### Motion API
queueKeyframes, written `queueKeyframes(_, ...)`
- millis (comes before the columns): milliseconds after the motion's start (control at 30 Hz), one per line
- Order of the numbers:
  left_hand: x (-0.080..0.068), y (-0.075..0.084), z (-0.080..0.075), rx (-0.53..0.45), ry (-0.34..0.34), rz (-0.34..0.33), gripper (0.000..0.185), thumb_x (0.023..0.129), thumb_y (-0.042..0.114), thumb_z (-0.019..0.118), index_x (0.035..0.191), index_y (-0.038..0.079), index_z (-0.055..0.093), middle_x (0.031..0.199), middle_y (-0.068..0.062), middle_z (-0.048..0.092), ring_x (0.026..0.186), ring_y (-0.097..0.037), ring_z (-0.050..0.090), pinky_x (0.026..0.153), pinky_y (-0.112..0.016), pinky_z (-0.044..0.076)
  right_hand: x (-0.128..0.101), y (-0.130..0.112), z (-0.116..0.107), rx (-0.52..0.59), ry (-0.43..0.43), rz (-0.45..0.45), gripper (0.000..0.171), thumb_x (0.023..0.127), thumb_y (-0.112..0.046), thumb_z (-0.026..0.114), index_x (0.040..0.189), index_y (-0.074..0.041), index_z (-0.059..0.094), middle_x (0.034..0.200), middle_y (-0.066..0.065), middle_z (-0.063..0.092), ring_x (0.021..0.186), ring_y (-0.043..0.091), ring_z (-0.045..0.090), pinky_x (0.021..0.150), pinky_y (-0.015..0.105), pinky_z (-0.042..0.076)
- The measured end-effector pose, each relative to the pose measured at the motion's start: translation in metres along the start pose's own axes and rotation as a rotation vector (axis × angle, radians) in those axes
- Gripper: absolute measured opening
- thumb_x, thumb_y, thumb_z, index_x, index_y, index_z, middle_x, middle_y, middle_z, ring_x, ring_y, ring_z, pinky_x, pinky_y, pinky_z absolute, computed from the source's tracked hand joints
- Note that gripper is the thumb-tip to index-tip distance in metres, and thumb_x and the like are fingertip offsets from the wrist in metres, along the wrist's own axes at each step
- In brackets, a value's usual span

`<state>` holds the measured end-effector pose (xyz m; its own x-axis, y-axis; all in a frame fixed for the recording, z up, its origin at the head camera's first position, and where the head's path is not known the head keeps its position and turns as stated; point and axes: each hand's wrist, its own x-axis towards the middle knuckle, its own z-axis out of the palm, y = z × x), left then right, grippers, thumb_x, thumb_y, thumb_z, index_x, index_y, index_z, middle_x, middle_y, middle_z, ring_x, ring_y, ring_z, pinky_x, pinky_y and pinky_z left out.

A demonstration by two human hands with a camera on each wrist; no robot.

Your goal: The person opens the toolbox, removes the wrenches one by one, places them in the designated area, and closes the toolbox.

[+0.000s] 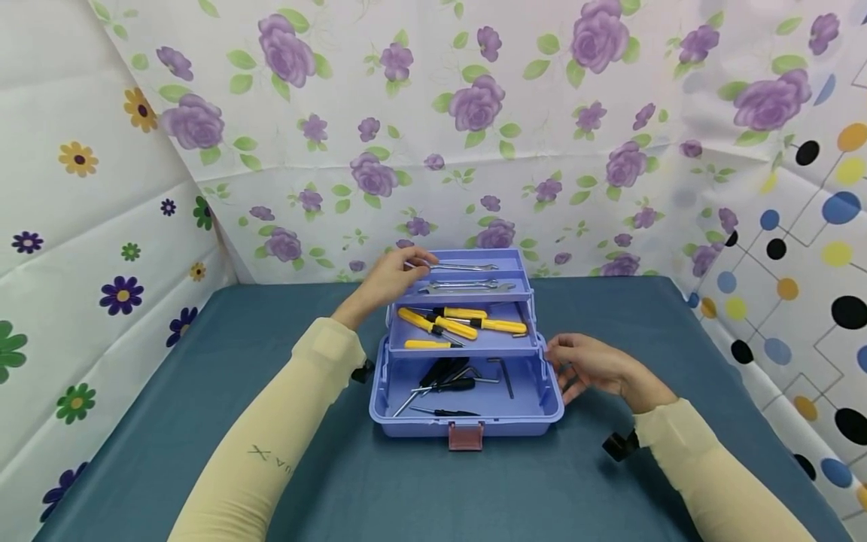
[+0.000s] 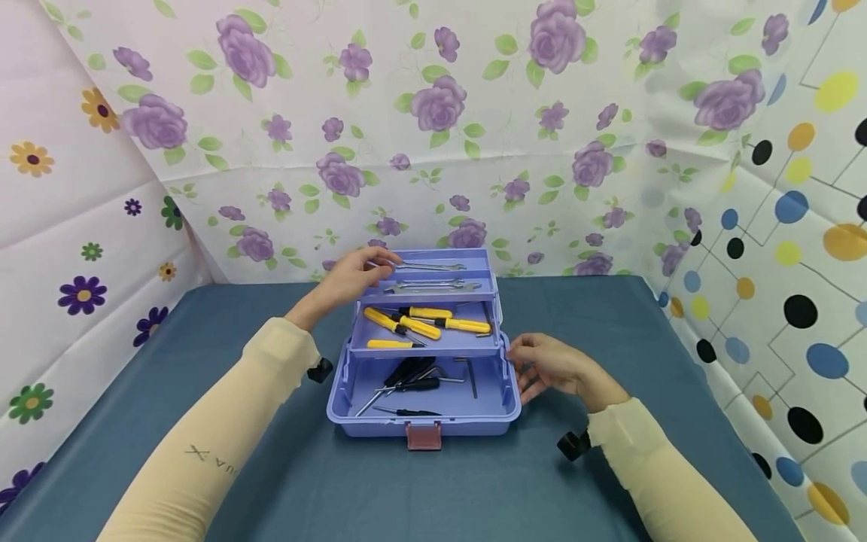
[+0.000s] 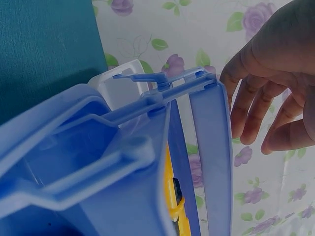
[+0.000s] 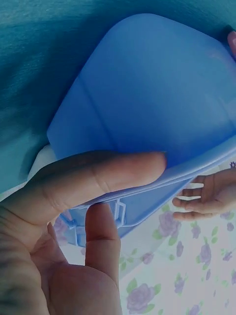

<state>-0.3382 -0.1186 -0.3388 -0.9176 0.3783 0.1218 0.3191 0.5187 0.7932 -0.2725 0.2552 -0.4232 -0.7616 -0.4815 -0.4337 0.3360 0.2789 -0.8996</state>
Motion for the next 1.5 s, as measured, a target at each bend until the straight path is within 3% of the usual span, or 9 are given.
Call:
queueKeyframes(200, 0.005, 0.001, 0.001, 0.0, 0.002, 0.005, 0.029, 0.11, 0.014, 0.052, 0.134, 0.006, 0.065, 0.135, -0.015, 0.063, 0.119, -0.034, 0.062, 0.096, -0.048, 0.053, 0.001, 0.002, -0.002, 0.007, 0.004, -0.011, 0.034, 0.106, -0.021, 0.053, 0.126, 0.005, 0.045, 0.096, 0.015, 0.059, 0.07, 0.021, 0.065, 0.067, 0.045, 0.064)
queueKeyframes(533, 0.015, 0.007, -0.001, 0.125, -0.019, 0.004, 0.03, 0.11, 0.014, 0.051, 0.135, 0.005, 0.066, 0.136, -0.019, 0.063, 0.12, -0.035, 0.061, 0.099, -0.049, 0.053, 0.004, 0.005, 0.001, 0.032, 0.006, -0.029, 0.026, 0.106, -0.021, 0.052, 0.119, 0.0, 0.045, 0.093, 0.013, 0.057, 0.067, 0.019, 0.063, 0.064, 0.044, 0.064)
queueKeyframes(867, 0.021, 0.017, 0.002, 0.168, -0.194, 0.02, 0.033, 0.111, 0.016, 0.05, 0.14, 0.006, 0.063, 0.144, -0.018, 0.058, 0.132, -0.036, 0.055, 0.106, -0.051, 0.049, 0.008, 0.006, 0.003, 0.044, 0.022, -0.012, 0.022, 0.105, -0.02, 0.053, 0.117, -0.002, 0.044, 0.093, 0.013, 0.057, 0.066, 0.02, 0.064, 0.062, 0.043, 0.064)
queueKeyframes(1167, 0.027, 0.03, 0.006, 0.206, -0.254, 0.027, 0.034, 0.111, 0.018, 0.05, 0.141, 0.008, 0.063, 0.143, -0.018, 0.059, 0.13, -0.034, 0.057, 0.101, -0.049, 0.051, 0.008, 0.008, 0.0, 0.037, 0.007, -0.034, 0.025, 0.105, -0.017, 0.053, 0.12, -0.001, 0.043, 0.092, 0.013, 0.057, 0.066, 0.02, 0.062, 0.061, 0.042, 0.064)
queueKeyframes(1500, 0.037, 0.042, 0.005, 0.298, -0.4, 0.013, 0.037, 0.111, 0.017, 0.048, 0.144, 0.006, 0.061, 0.148, -0.017, 0.056, 0.136, -0.034, 0.053, 0.11, -0.049, 0.046, 0.009, 0.009, 0.001, 0.031, 0.013, -0.041, 0.024, 0.105, -0.018, 0.052, 0.119, -0.001, 0.042, 0.095, 0.014, 0.057, 0.066, 0.02, 0.063, 0.06, 0.041, 0.063)
